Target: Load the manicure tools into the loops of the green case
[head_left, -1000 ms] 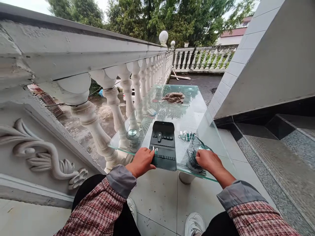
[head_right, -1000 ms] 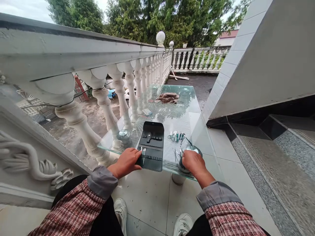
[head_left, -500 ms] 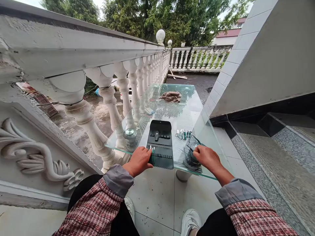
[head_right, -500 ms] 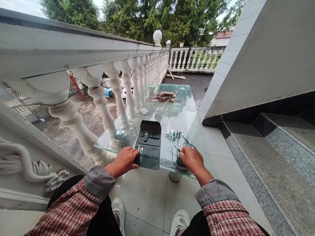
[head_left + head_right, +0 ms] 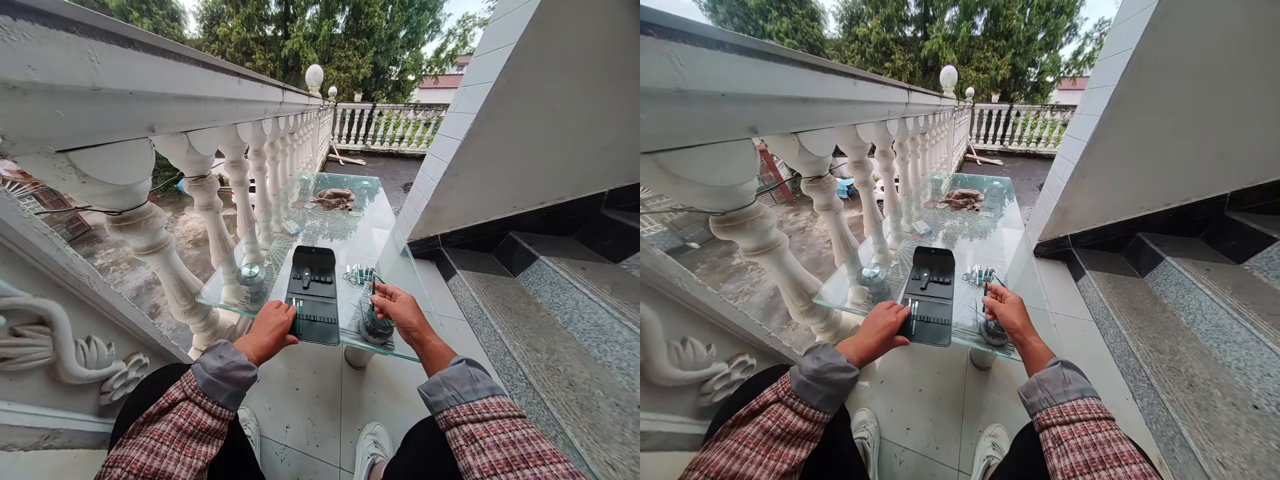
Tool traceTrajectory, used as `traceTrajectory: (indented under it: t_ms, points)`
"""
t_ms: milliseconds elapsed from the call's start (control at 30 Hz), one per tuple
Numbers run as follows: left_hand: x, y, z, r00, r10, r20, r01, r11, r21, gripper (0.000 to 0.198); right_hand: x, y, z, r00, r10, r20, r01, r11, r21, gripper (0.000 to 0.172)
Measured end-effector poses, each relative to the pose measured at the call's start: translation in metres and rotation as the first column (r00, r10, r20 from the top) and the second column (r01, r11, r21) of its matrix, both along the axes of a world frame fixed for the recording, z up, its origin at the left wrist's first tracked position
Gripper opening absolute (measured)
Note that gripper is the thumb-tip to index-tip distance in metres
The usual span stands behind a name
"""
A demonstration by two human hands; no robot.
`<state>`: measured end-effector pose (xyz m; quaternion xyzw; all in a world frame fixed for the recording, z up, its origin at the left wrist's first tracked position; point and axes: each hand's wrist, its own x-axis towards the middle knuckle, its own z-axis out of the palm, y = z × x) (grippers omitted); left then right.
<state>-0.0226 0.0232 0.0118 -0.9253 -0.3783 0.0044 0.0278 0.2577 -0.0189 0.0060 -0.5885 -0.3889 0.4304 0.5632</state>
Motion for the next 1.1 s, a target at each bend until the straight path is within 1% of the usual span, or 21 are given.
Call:
traceTrajectory:
  t_ms: [200,433,533,633,733,800,933,1100]
  points:
    - [0.0,0.0,0.0,1.0,0.003,0.006,-0.002,1.0,-0.002,0.05,-0.001,0.001,-0.001,0.999,0.02,0.025,-0.019,1.0,-0.016,0.04]
    - [0.001,0.0,0.0,1.0,0.001,0.0,-0.001,1.0,-0.007,0.052,-0.009,0.003,0.005,1.0,0.008,-0.023,-0.009,0.999,-0.031,0.034]
    - [0.001,-0.001,0.0,1.0,0.002,-0.015,-0.002,1.0,-0.011,0.054,-0.017,0.006,0.007,0.999,0.016,-0.03,-0.017,0.999,-0.036,0.031]
    - [0.001,-0.002,0.0,1.0,0.008,-0.027,-0.009,1.0,-0.013,0.053,-0.034,0.012,0.008,0.996,0.077,-0.034,-0.079,0.995,-0.059,0.025]
    - [0.0,-0.002,0.0,0.999,0.011,-0.033,-0.012,1.0,-0.011,0.054,-0.059,0.022,0.008,0.989,0.144,-0.018,-0.145,0.982,-0.122,0.017]
    - [0.0,-0.003,-0.001,0.999,0.012,-0.032,-0.012,1.0,-0.01,0.054,-0.075,0.03,0.006,0.987,0.163,-0.013,-0.163,0.976,-0.143,0.015]
    - [-0.001,-0.002,-0.003,1.0,-0.004,-0.022,0.004,1.0,0.011,0.054,-0.101,0.047,-0.004,0.987,0.16,0.002,-0.157,0.972,-0.176,0.015]
    - [-0.002,0.0,-0.008,1.0,-0.011,-0.023,0.012,1.0,0.029,0.055,-0.117,0.064,-0.014,0.99,0.132,0.042,-0.118,0.962,-0.245,0.019]
